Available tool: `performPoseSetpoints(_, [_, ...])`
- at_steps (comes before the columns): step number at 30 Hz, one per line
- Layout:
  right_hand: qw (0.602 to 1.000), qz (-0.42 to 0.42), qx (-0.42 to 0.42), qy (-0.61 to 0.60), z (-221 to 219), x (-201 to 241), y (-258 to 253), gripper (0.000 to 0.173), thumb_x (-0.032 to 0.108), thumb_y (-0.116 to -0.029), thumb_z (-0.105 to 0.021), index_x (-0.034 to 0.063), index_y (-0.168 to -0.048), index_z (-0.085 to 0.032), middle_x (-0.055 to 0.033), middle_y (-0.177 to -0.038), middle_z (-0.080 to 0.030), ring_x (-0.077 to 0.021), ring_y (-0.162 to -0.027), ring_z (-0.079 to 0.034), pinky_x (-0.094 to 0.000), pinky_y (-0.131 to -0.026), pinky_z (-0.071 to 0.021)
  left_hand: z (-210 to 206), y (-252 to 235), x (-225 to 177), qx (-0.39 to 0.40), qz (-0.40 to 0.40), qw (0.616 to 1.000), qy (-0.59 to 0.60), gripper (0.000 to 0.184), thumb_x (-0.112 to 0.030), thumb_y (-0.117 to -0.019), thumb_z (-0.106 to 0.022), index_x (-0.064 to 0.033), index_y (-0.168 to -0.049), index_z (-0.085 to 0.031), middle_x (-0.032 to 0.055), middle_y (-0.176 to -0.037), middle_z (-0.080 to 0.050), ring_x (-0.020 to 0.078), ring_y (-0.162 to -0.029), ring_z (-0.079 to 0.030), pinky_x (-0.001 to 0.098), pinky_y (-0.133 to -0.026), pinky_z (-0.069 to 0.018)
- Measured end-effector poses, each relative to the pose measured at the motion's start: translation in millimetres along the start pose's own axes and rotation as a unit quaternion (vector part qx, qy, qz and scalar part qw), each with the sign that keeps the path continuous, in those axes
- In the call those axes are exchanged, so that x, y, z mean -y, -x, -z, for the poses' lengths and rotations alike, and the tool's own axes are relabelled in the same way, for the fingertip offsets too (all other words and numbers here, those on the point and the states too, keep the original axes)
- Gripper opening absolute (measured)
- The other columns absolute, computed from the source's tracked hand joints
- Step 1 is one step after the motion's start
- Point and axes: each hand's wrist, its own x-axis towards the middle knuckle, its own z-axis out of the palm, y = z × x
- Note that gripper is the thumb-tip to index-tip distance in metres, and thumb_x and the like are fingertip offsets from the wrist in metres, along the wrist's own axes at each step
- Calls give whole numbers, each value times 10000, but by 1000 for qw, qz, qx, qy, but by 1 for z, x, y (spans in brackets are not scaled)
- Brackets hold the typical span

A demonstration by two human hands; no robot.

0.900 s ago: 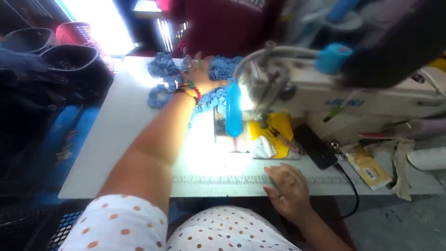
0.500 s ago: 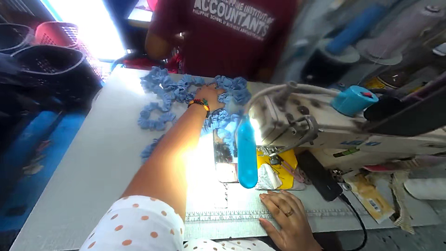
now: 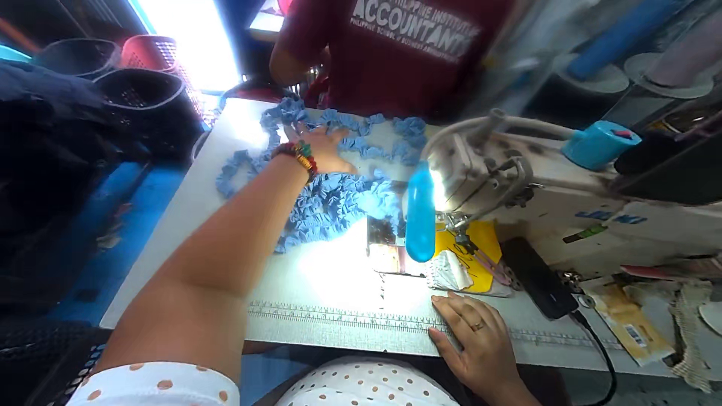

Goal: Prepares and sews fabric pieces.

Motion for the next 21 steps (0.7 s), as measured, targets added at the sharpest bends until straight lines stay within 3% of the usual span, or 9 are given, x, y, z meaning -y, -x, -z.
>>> performPoseSetpoints(3, [1000,-3,13,8,4,2,-2,556,583,-1054,-348,193,-1257,-687,-37,-1165,-735,-221,-1187,-632,-393,-1051,-443,22,-35,-39,-48,-38,997,-45,749,-587,-879,-694,-232,-1512,-509,256,-1480,-520,566,-1421,-359,833,-1102,-143])
performPoseSetpoints(5, [999,-6,45,5,11,3,-3,551,579,-1057,-371,178,-1267,-684,-54,-1173,-733,-234,-1202,-624,-393,-1051,-445,13,-80,-57,-105,-98,990,3,694,-339,-869,-780,-162,-1491,-529,266,-1497,-493,552,-1432,-349,800,-1115,-203])
performPoseSetpoints(7, [998,-3,67,4,16,2,-5,530,560,-1057,-403,158,-1254,-688,-71,-1164,-736,-246,-1195,-627,-381,-1040,-451,-6,-126,-74,-113,-140,981,77,828,-198,-837,-811,-249,-1568,-426,204,-1621,-351,498,-1504,-254,803,-1098,-222])
performPoseSetpoints(10, [998,-12,65,10,19,2,-9,487,511,-1058,-447,135,-1186,-728,-88,-1108,-759,-252,-1130,-672,-383,-1017,-478,-40,-178,-94,-59,-141,985,74,840,-435,-855,-800,-467,-1569,-357,63,-1727,-126,473,-1563,-10,861,-1078,-105])
performPoseSetpoints(11, [998,-15,68,11,19,2,-10,483,503,-1061,-444,127,-1175,-727,-92,-1103,-760,-254,-1121,-675,-386,-1018,-475,-50,-190,-100,-54,-142,987,58,731,-469,-870,-774,-430,-1526,-455,48,-1724,-149,476,-1561,6,857,-1083,-96])
performPoseSetpoints(13, [997,-14,78,8,20,2,-10,483,516,-1063,-430,135,-1180,-702,-80,-1112,-743,-241,-1138,-653,-374,-1040,-454,-64,-199,-107,-82,-182,980,19,452,-362,-959,-689,-227,-1388,-644,150,-1595,-417,493,-1519,-209,789,-1105,-230])
performPoseSetpoints(16, [997,-11,73,9,18,4,-11,520,515,-1071,-410,112,-1167,-725,-96,-1090,-757,-259,-1118,-669,-386,-1029,-457,-64,-203,-98,-44,-226,973,-10,366,-213,-1020,-586,-2,-1311,-654,234,-1405,-582,437,-1398,-456,615,-1133,-368])
performPoseSetpoints(18, [998,-3,69,6,14,1,-6,511,543,-1064,-405,141,-1203,-689,-72,-1146,-734,-231,-1177,-632,-356,-1061,-435,-50,-191,-80,-19,-206,978,-5,386,-212,-1016,-594,42,-1304,-634,272,-1368,-586,462,-1348,-498,617,-1104,-401])
performPoseSetpoints(21, [997,-3,75,4,13,-1,-3,496,562,-1044,-449,167,-1231,-684,-66,-1180,-726,-232,-1208,-615,-359,-1071,-424,-34,-173,-35,-88,-160,983,-15,347,-241,-934,-703,7,-1174,-725,276,-1394,-567,503,-1372,-444,714,-1069,-370])
